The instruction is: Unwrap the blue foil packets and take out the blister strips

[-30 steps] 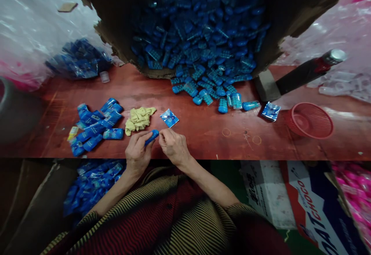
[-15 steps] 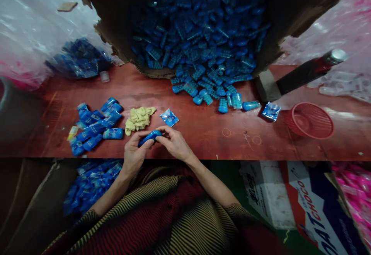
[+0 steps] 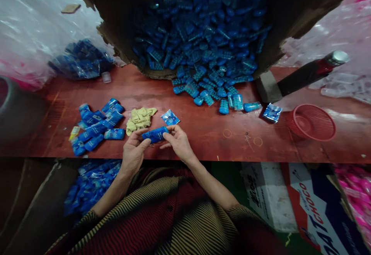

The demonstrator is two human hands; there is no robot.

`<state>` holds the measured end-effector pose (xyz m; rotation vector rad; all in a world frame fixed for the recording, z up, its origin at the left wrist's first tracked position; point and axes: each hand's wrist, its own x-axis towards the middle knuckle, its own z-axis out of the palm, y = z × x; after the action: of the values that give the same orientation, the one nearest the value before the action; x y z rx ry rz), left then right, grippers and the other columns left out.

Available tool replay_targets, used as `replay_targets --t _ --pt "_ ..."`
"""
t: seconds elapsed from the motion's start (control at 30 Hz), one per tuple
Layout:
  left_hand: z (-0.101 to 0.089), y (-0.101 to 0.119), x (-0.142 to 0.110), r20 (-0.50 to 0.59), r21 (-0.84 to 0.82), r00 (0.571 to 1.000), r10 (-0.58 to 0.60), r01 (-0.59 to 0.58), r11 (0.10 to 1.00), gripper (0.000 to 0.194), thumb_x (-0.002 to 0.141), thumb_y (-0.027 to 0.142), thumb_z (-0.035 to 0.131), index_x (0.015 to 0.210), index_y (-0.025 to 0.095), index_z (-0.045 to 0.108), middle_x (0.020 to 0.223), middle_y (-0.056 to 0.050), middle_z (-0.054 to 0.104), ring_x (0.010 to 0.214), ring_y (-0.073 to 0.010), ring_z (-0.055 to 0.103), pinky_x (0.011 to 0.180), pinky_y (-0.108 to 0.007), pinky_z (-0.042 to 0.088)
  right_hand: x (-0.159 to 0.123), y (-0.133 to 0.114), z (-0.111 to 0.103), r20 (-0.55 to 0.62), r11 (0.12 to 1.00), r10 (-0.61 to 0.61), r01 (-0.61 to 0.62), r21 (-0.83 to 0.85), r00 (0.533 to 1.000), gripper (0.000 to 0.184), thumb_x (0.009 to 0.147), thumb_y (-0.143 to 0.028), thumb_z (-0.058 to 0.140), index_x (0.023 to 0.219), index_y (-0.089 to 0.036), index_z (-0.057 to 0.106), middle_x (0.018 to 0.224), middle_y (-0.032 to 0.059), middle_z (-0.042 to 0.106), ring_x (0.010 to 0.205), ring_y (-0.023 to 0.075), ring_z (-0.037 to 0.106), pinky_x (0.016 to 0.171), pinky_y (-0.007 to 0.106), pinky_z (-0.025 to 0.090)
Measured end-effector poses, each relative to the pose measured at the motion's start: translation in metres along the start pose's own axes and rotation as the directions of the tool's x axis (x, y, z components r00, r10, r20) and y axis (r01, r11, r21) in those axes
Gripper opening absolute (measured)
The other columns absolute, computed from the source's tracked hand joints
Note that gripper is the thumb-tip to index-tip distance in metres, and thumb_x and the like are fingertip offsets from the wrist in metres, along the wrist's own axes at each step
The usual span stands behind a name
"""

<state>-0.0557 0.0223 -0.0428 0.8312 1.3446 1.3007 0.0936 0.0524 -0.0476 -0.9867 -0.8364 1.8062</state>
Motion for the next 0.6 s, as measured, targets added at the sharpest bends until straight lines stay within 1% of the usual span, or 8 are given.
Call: replay_targets --t 0.1,0.2,0.3,0.4,0.43,0.5,0.57,0.6 --pt "0.005 0.003 0.001 -0.062 -0.128 0.995 -0.074 0.066 0.99 0.037 0.063 0.028 0.075 0.093 0.015 0.06 0.081 -0.001 0.063 0.071 -0.0114 0.059 0.067 -0.024 0.049 -0.003 0.003 0.004 -0.005 0.998 0.019 -0.019 0.065 1.0 0.032 0.072 -0.038 0.068 0.089 -0.021 0.045 0.08 -0.0038 0.057 0.059 0.0101 0.063 0.048 0.025 0.057" --pt "0.011 0.006 0.001 -0.104 -0.25 0.985 -0.14 0.111 0.962 0.034 0.059 0.028 0.077 0.084 0.015 0.059 0.078 0.0 0.061 0.071 -0.0108 0.058 0.069 -0.024 0.048 -0.005 0.006 0.009 -0.013 0.996 0.035 -0.034 0.08 0.999 0.033 0.071 -0.037 0.068 0.089 -0.021 0.044 0.08 -0.0043 0.058 0.06 0.0091 0.063 0.049 0.022 0.056" --pt "0.016 0.008 -0.001 -0.12 -0.308 0.977 -0.175 0.131 0.942 0.034 0.057 0.028 0.078 0.081 0.014 0.058 0.076 0.001 0.061 0.068 -0.0092 0.057 0.068 -0.023 0.047 -0.007 0.011 0.012 -0.042 1.0 0.023 -0.022 0.022 0.999 0.035 0.071 -0.034 0.068 0.095 -0.023 0.045 0.082 -0.0044 0.06 0.062 0.0085 0.062 0.051 0.021 0.055" --pt "0.015 0.009 0.0 -0.139 -0.287 0.971 -0.193 0.147 0.947 0.037 0.056 0.028 0.078 0.083 0.014 0.058 0.075 0.002 0.06 0.066 -0.0088 0.056 0.066 -0.022 0.046 -0.008 0.018 0.015 -0.05 0.995 -0.006 0.001 -0.096 0.999 0.04 0.071 -0.029 0.066 0.105 -0.024 0.045 0.085 -0.0035 0.061 0.066 0.0091 0.06 0.053 0.02 0.052" --pt "0.011 0.01 0.002 -0.17 -0.256 0.969 -0.178 0.131 0.958 0.039 0.056 0.028 0.078 0.086 0.014 0.058 0.076 0.002 0.06 0.066 -0.0088 0.056 0.065 -0.022 0.046 -0.008 0.02 0.016 -0.036 0.988 -0.016 0.01 -0.151 0.999 0.041 0.071 -0.028 0.066 0.107 -0.024 0.045 0.085 -0.0031 0.061 0.067 0.0093 0.059 0.055 0.02 0.051" --pt "-0.006 0.014 0.01 -0.283 -0.135 0.956 -0.079 0.042 0.99 0.041 0.058 0.03 0.076 0.091 0.014 0.057 0.079 0.001 0.06 0.066 -0.0094 0.056 0.066 -0.023 0.047 -0.008 0.024 0.017 0.001 0.963 -0.04 0.038 -0.266 0.999 0.042 0.072 -0.026 0.065 0.11 -0.024 0.048 0.086 -0.0016 0.061 0.07 0.0098 0.058 0.058 0.021 0.05" --pt "-0.032 0.021 0.022 -0.408 0.076 0.905 0.119 -0.097 0.992 0.043 0.062 0.032 0.072 0.098 0.015 0.057 0.086 -0.001 0.061 0.073 -0.0116 0.058 0.072 -0.027 0.048 -0.008 0.024 0.017 0.033 0.928 -0.07 0.077 -0.363 0.997 0.037 0.074 -0.026 0.063 0.109 -0.023 0.052 0.089 0.0003 0.061 0.072 0.0106 0.058 0.062 0.023 0.049" --pt "-0.048 0.025 0.029 -0.425 0.189 0.88 0.213 -0.143 0.971 0.044 0.064 0.033 0.07 0.103 0.015 0.056 0.091 -0.003 0.061 0.079 -0.014 0.059 0.077 -0.03 0.049 -0.007 0.023 0.017 0.041 0.911 -0.088 0.097 -0.401 0.995 0.033 0.076 -0.026 0.061 0.107 -0.022 0.053 0.09 0.0012 0.062 0.073 0.0109 0.058 0.063 0.024 0.049"
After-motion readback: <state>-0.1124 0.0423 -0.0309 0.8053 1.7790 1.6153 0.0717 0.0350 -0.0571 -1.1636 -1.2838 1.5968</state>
